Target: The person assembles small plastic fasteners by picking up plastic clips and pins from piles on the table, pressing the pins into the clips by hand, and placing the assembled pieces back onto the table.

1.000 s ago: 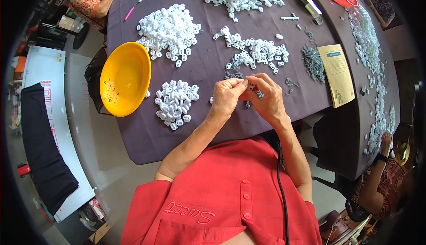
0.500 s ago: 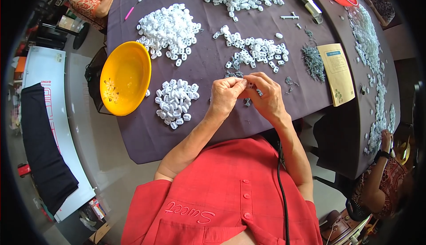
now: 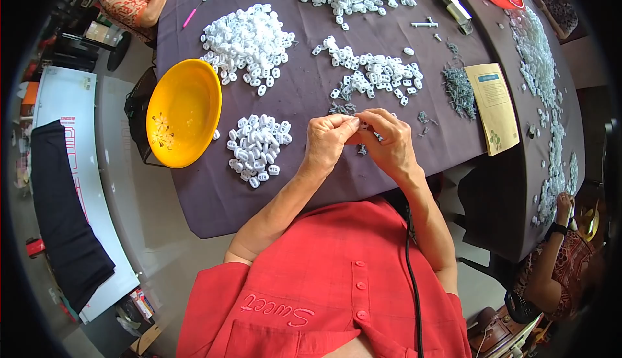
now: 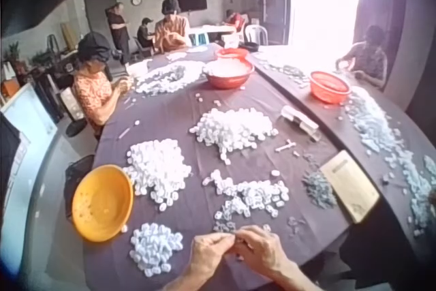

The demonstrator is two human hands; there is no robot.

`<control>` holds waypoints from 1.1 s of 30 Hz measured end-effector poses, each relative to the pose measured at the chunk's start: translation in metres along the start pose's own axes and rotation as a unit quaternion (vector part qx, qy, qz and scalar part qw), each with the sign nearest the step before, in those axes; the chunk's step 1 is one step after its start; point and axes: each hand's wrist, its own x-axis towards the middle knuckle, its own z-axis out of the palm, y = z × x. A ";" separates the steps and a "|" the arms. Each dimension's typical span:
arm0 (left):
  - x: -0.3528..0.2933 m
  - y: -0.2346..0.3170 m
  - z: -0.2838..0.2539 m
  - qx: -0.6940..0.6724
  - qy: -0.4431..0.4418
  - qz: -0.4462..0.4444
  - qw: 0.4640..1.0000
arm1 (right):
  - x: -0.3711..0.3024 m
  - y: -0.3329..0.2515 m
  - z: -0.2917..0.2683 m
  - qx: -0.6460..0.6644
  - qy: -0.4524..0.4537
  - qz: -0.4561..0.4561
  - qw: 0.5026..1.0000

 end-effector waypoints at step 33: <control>0.003 0.006 -0.019 -0.033 0.037 -0.082 0.995 | 0.007 0.026 -0.039 0.027 0.053 0.076 0.995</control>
